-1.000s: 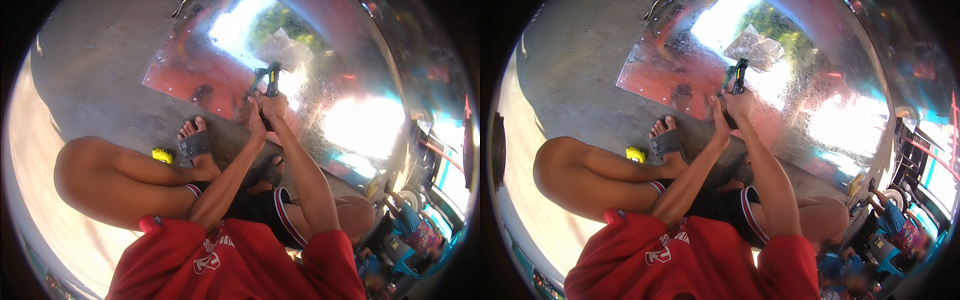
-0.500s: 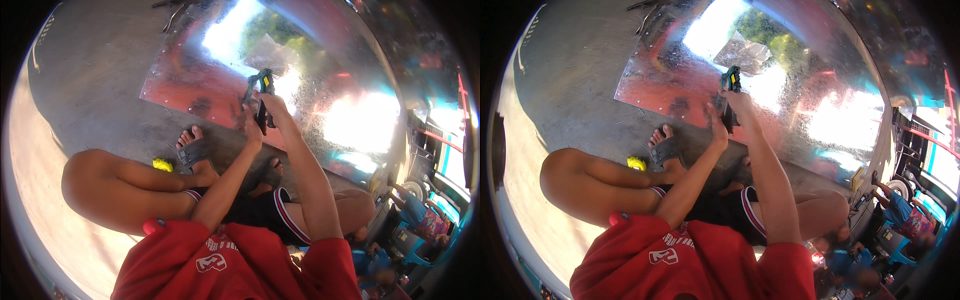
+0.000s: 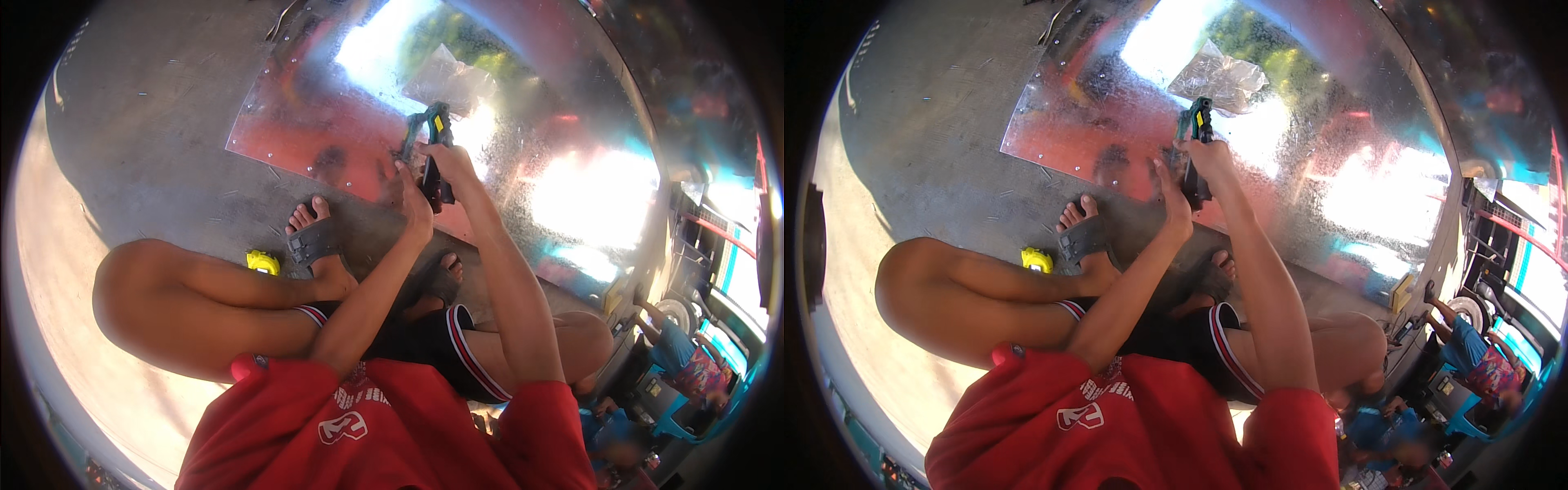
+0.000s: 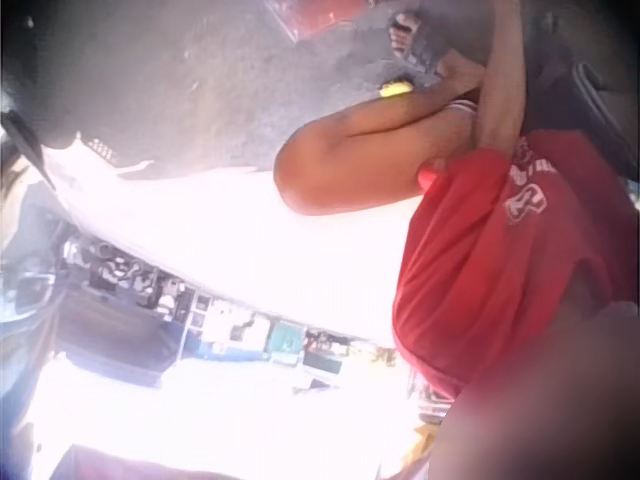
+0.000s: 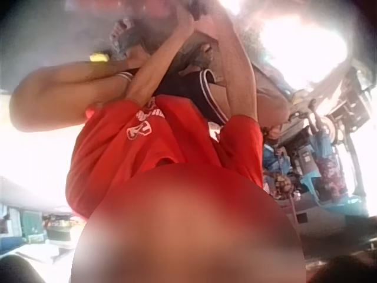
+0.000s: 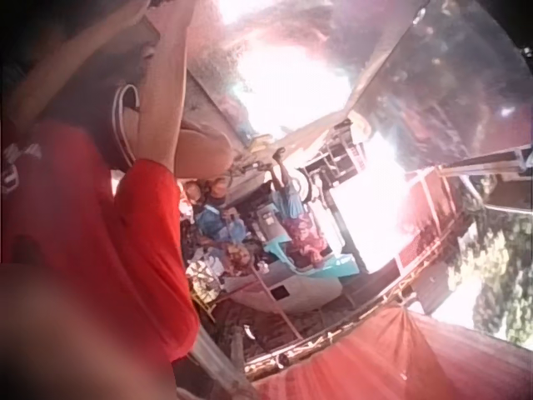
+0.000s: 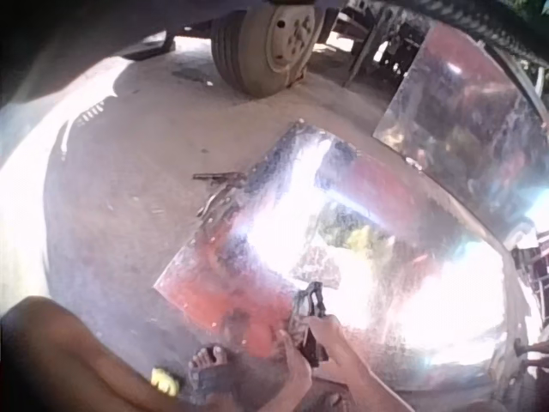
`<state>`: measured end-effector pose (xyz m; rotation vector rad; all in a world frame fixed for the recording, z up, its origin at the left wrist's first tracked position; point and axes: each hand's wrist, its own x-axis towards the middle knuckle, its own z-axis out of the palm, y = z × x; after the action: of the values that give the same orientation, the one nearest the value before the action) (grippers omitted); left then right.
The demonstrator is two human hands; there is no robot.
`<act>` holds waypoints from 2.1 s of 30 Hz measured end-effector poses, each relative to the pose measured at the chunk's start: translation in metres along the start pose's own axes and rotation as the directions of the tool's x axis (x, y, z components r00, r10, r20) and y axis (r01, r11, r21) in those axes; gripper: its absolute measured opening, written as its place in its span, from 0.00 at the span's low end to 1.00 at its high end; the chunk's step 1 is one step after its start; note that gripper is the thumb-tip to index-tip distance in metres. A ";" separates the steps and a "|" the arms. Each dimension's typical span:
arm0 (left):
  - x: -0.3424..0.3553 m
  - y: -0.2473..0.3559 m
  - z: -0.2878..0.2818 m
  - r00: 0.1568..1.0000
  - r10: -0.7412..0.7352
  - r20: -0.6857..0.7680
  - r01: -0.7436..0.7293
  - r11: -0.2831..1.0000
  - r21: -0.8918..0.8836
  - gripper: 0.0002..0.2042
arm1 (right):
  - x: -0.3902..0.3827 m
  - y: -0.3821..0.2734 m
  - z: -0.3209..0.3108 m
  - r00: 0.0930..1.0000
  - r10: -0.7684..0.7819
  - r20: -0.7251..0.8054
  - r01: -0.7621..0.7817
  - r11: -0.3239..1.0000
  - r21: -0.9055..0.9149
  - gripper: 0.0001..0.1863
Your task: The person sits on the floor and uses a handheld rivet gun to fasten rivets into a large metal sheet. They repeatedly load rivets, position the tool, and fire the rivet gun across the sheet's surface.
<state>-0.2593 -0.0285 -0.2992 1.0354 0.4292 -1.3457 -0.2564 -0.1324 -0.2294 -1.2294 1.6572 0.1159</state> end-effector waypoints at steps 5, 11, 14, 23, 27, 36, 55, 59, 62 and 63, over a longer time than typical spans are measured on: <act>-0.011 0.009 0.002 0.999 -0.013 -0.044 0.015 0.999 0.044 0.41 | 0.004 -0.014 -0.020 0.983 0.039 0.177 -0.022 0.995 -0.098 0.36; 0.002 0.002 0.001 0.998 0.041 -0.043 -0.039 0.998 0.046 0.41 | 0.017 0.021 0.019 0.988 -0.098 -0.118 0.093 0.994 -0.049 0.18; 0.009 -0.002 0.009 0.982 0.136 -0.132 -0.130 0.990 0.055 0.41 | 0.014 0.024 0.024 0.943 -0.150 -0.297 0.091 0.975 -0.204 0.17; -0.013 0.012 0.004 0.998 -0.007 -0.061 0.014 0.994 0.104 0.43 | 0.002 -0.020 -0.035 0.981 0.125 0.150 -0.111 0.989 -0.094 0.26; -0.006 0.007 0.002 0.996 0.069 -0.054 -0.064 0.995 0.077 0.43 | 0.022 0.011 -0.001 0.997 -0.031 0.074 0.029 0.999 0.018 0.23; 0.006 0.000 0.011 0.977 0.027 -0.212 -0.019 0.999 0.035 0.45 | 0.004 0.009 0.016 0.965 -0.139 -0.221 0.095 0.976 -0.196 0.20; 0.006 -0.003 0.001 0.991 0.041 -0.124 -0.040 0.999 0.011 0.50 | 0.006 0.020 0.033 0.917 -0.174 -0.360 0.070 0.957 -0.282 0.20; -0.002 0.013 -0.003 0.996 -0.043 0.075 0.035 0.994 0.102 0.43 | 0.000 -0.010 -0.005 0.995 -0.096 -0.029 0.093 0.991 -0.092 0.25; -0.012 0.019 0.002 0.995 -0.094 0.029 0.095 0.995 -0.011 0.39 | 0.001 -0.021 -0.025 0.992 0.056 0.109 -0.057 0.998 0.013 0.26; -0.014 0.021 0.004 0.998 -0.058 0.015 0.058 0.998 -0.005 0.39 | 0.002 -0.020 -0.025 0.988 0.025 0.152 -0.029 0.999 0.021 0.25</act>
<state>-0.2443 -0.0260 -0.2786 1.0146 0.4540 -1.4021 -0.2570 -0.1580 -0.2100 -1.1525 1.5394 0.2019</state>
